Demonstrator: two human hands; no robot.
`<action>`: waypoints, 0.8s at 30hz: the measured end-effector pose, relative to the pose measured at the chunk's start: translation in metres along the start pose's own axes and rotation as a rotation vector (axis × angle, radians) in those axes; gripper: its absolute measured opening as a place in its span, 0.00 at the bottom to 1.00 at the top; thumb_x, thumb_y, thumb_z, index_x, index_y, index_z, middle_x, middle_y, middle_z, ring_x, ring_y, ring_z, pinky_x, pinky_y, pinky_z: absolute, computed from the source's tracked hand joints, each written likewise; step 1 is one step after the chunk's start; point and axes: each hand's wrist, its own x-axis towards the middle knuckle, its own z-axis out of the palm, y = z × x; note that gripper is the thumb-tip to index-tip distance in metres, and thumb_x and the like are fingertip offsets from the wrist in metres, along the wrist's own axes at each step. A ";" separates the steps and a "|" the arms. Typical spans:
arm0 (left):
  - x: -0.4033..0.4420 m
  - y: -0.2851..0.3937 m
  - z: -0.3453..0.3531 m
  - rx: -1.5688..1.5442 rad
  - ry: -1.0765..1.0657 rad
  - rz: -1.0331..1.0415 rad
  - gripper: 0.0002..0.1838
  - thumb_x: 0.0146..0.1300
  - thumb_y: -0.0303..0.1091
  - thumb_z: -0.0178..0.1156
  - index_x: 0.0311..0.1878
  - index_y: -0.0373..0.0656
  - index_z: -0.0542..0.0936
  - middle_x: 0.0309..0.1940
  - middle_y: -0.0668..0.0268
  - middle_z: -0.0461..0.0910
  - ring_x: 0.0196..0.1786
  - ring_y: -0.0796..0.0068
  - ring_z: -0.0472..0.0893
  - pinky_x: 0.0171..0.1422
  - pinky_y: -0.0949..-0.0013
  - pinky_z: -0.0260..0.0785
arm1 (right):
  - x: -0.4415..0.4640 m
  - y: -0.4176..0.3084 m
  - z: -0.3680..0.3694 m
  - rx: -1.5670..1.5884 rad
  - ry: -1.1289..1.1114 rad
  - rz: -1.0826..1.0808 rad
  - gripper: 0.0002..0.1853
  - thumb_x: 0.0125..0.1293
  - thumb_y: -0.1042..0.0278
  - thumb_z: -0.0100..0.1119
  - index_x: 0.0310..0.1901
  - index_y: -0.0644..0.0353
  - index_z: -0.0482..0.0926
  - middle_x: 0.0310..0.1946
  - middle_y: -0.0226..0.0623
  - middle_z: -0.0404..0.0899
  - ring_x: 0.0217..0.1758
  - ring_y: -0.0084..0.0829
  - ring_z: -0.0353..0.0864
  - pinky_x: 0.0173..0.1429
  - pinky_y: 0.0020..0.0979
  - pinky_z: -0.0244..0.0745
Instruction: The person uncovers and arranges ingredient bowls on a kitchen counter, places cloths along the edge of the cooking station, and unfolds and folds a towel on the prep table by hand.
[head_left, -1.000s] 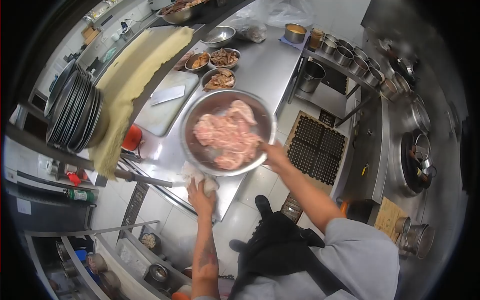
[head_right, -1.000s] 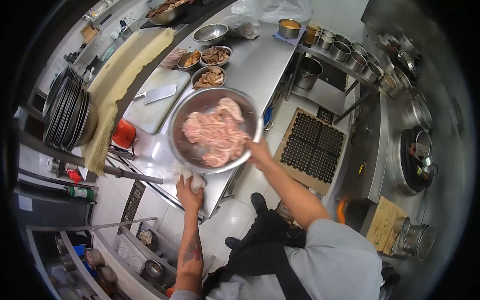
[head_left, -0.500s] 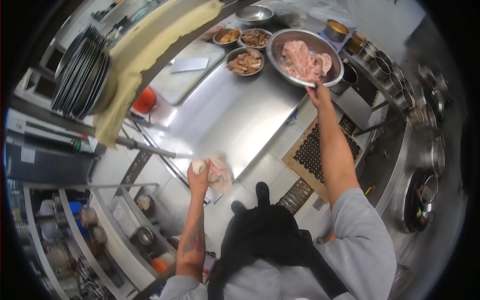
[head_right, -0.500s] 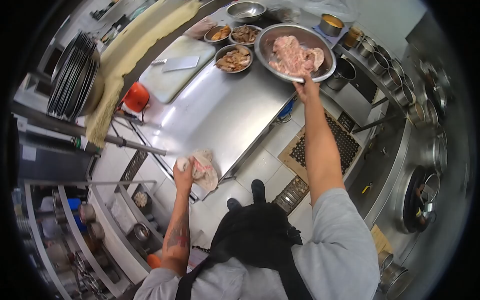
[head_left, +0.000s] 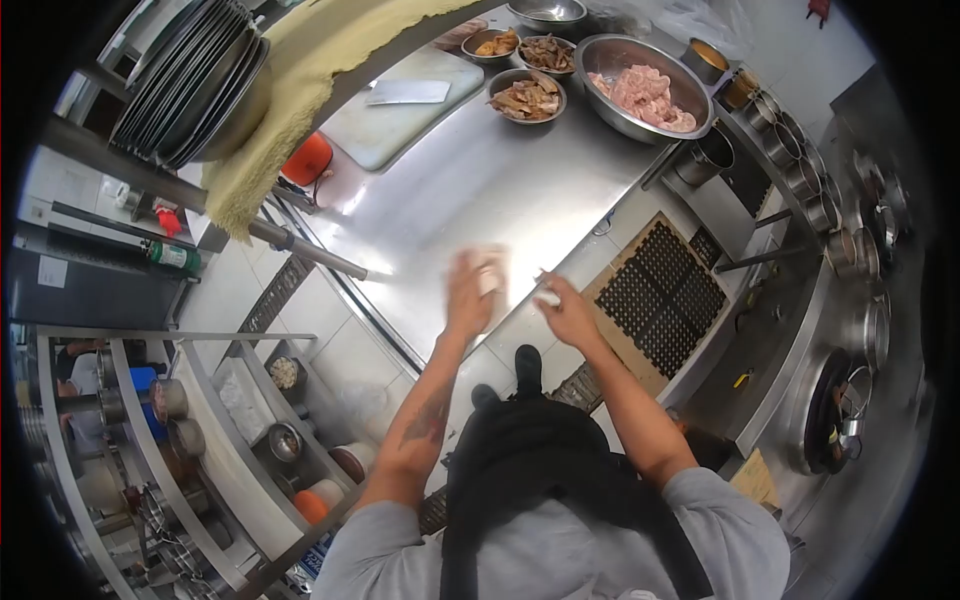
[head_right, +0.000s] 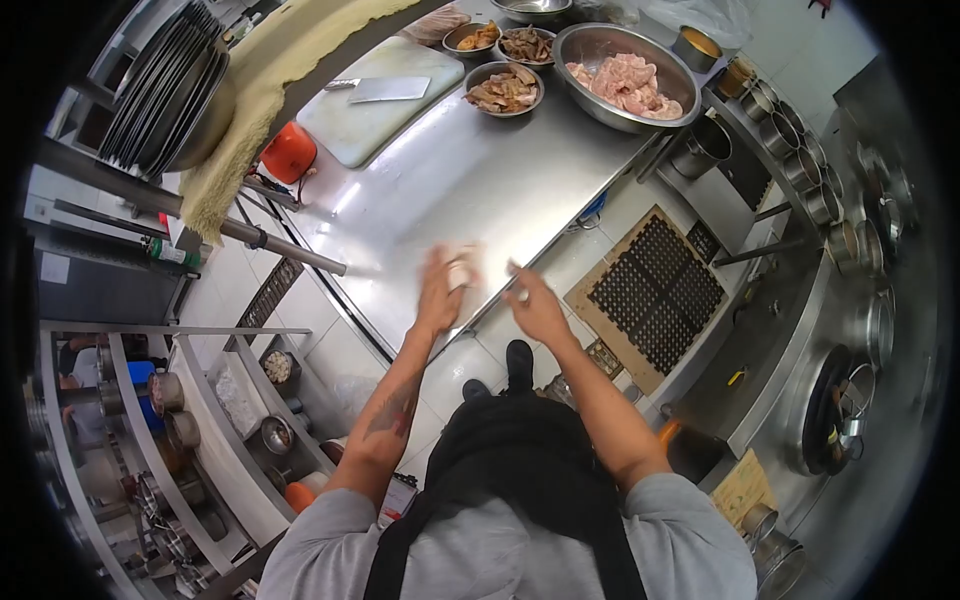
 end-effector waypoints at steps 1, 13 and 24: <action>0.019 0.027 -0.020 -0.627 -0.231 -0.041 0.22 0.70 0.38 0.59 0.65 0.45 0.78 0.66 0.51 0.77 0.70 0.56 0.74 0.74 0.57 0.64 | -0.003 -0.018 -0.007 -0.260 0.281 -0.153 0.31 0.63 0.71 0.67 0.69 0.50 0.74 0.64 0.48 0.77 0.49 0.42 0.86 0.53 0.36 0.80; -0.010 0.092 -0.277 -0.704 -0.254 0.297 0.13 0.68 0.30 0.63 0.53 0.39 0.78 0.41 0.70 0.79 0.43 0.82 0.77 0.51 0.75 0.71 | -0.064 -0.256 -0.119 -0.256 0.115 -0.403 0.13 0.69 0.74 0.52 0.51 0.62 0.82 0.39 0.43 0.86 0.39 0.29 0.86 0.40 0.33 0.81; -0.025 0.139 -0.352 -0.249 0.260 0.416 0.18 0.61 0.36 0.59 0.52 0.40 0.86 0.37 0.58 0.86 0.43 0.65 0.86 0.53 0.65 0.76 | -0.102 -0.375 -0.091 -0.508 0.047 -0.661 0.25 0.68 0.43 0.65 0.52 0.59 0.83 0.41 0.35 0.83 0.48 0.27 0.79 0.57 0.30 0.71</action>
